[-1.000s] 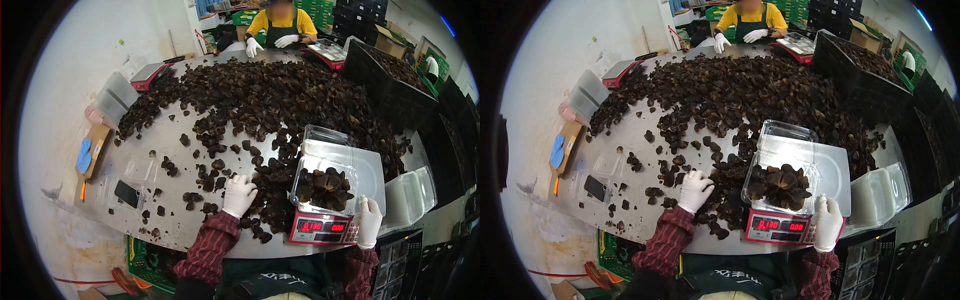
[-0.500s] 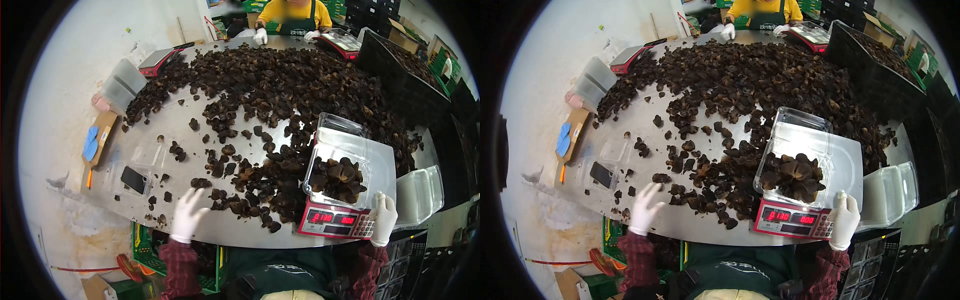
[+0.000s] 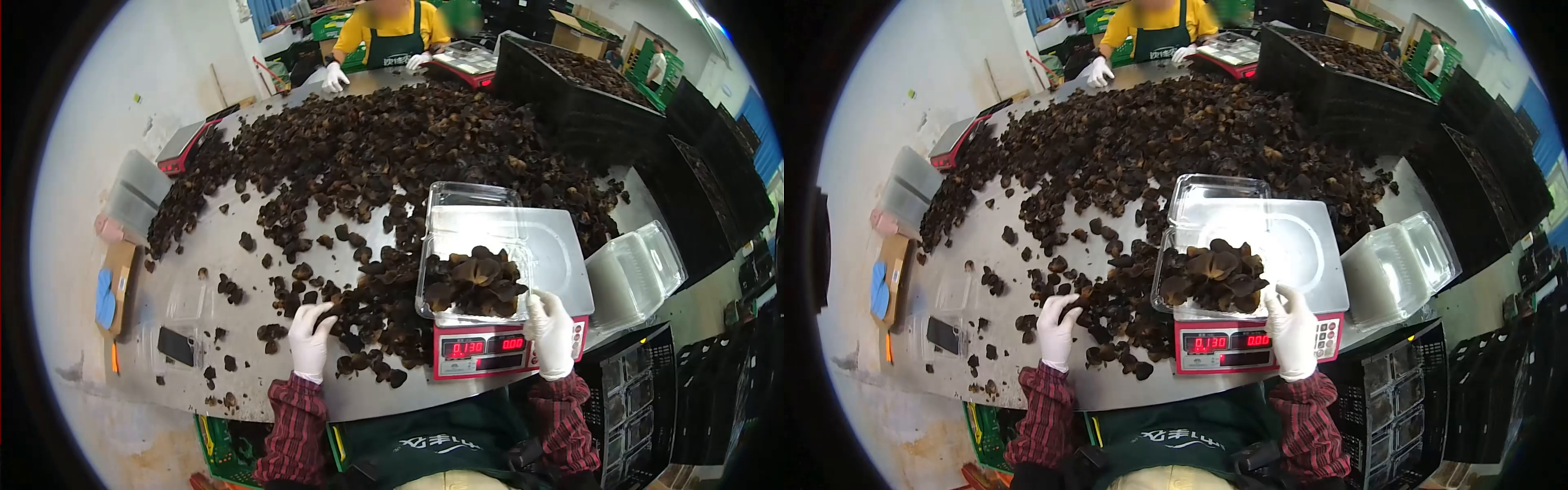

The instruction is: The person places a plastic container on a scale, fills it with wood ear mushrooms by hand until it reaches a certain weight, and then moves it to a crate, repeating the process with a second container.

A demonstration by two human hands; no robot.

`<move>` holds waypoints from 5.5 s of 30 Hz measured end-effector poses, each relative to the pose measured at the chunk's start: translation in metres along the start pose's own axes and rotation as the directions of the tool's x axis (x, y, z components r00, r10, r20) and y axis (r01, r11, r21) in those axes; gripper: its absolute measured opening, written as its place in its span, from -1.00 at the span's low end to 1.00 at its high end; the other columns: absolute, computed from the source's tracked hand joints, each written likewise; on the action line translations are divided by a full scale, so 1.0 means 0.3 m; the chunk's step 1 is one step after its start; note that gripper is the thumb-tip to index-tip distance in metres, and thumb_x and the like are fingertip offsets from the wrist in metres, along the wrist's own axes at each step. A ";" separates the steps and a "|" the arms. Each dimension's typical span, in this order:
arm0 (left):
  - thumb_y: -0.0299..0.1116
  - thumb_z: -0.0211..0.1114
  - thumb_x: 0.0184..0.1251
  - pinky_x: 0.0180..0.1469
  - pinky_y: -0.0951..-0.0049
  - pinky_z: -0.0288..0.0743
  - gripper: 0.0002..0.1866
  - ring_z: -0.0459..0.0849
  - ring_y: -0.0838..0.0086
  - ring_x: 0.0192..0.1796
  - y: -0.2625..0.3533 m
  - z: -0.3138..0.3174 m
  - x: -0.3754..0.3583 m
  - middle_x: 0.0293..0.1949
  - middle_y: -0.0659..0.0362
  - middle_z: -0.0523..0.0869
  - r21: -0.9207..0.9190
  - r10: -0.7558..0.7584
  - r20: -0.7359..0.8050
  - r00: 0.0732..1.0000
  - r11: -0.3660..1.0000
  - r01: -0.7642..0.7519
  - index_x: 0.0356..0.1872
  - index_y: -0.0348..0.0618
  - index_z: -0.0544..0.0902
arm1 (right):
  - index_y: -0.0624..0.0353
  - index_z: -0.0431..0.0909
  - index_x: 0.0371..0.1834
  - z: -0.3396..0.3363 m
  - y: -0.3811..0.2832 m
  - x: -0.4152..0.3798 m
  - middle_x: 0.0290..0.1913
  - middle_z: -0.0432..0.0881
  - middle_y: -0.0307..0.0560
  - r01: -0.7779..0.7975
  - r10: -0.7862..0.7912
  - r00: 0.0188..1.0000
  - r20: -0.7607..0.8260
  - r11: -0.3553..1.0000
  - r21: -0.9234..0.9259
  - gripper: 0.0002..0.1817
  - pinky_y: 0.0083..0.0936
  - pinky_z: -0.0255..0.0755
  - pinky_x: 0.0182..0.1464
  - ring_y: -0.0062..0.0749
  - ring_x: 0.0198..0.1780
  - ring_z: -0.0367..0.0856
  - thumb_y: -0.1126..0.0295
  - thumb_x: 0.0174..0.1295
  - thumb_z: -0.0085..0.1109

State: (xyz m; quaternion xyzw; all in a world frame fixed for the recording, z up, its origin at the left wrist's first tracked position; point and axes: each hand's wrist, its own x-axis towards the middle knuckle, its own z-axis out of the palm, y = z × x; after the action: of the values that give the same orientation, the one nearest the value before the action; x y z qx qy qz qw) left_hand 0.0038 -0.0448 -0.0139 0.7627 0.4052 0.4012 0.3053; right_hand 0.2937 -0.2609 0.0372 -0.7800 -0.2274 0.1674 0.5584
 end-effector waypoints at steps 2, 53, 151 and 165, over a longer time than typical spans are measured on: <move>-0.62 0.34 0.05 -0.12 0.51 0.46 -0.73 0.60 0.36 -0.21 0.169 0.058 0.085 -0.27 0.11 0.61 -0.106 0.106 0.045 0.993 0.989 -0.101 -0.16 -0.22 0.67 | 0.30 0.51 -0.03 0.022 -0.044 0.002 -0.64 0.46 -0.21 0.007 -0.002 0.999 0.053 0.995 -0.097 -0.62 -0.62 0.31 -0.52 -0.62 -0.61 0.43 0.17 0.31 0.16; -0.42 0.39 0.00 -0.11 0.31 0.48 -0.79 0.60 0.25 -0.16 -0.071 0.389 0.209 -0.21 0.14 0.63 0.203 0.381 0.441 0.813 0.839 -0.504 -0.27 -0.11 0.68 | 0.26 0.58 -0.43 -0.035 -0.071 0.017 -0.77 0.41 -0.28 -0.157 0.163 0.985 -0.062 0.983 0.090 -0.65 -0.73 0.13 -0.69 -0.71 -0.78 0.30 0.20 0.38 0.06; -0.52 0.27 0.21 -0.07 0.33 0.58 -0.73 0.70 0.28 -0.20 0.494 0.325 -0.193 -0.23 -0.01 0.67 -0.498 0.147 0.797 0.585 0.708 0.501 -0.06 -0.37 0.59 | 0.22 0.58 -0.49 -1.099 0.857 -0.254 -0.61 0.50 -0.24 0.020 0.151 0.578 -0.802 0.980 0.199 -0.88 -0.59 0.23 -0.59 -0.60 -0.65 0.39 0.51 0.17 0.10; -0.36 0.42 0.02 0.23 0.09 0.31 -0.64 0.54 0.19 0.12 0.188 0.186 -0.238 0.02 0.10 0.61 0.196 0.375 0.378 0.847 0.861 -0.469 -0.07 -0.02 0.68 | 0.32 0.48 -0.26 -0.692 0.132 0.216 -0.40 0.49 -0.06 0.289 -0.660 0.726 -0.196 0.551 -0.783 -0.73 -0.37 0.30 -0.33 -0.28 -0.39 0.47 0.28 0.41 -0.02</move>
State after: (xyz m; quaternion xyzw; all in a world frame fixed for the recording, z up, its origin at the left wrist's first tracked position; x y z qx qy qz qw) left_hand 0.0479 -0.1415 -0.0229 0.9245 0.2221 0.2652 0.1599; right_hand 0.4617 -0.4016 0.0658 -0.8507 -0.3397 -0.2907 0.2765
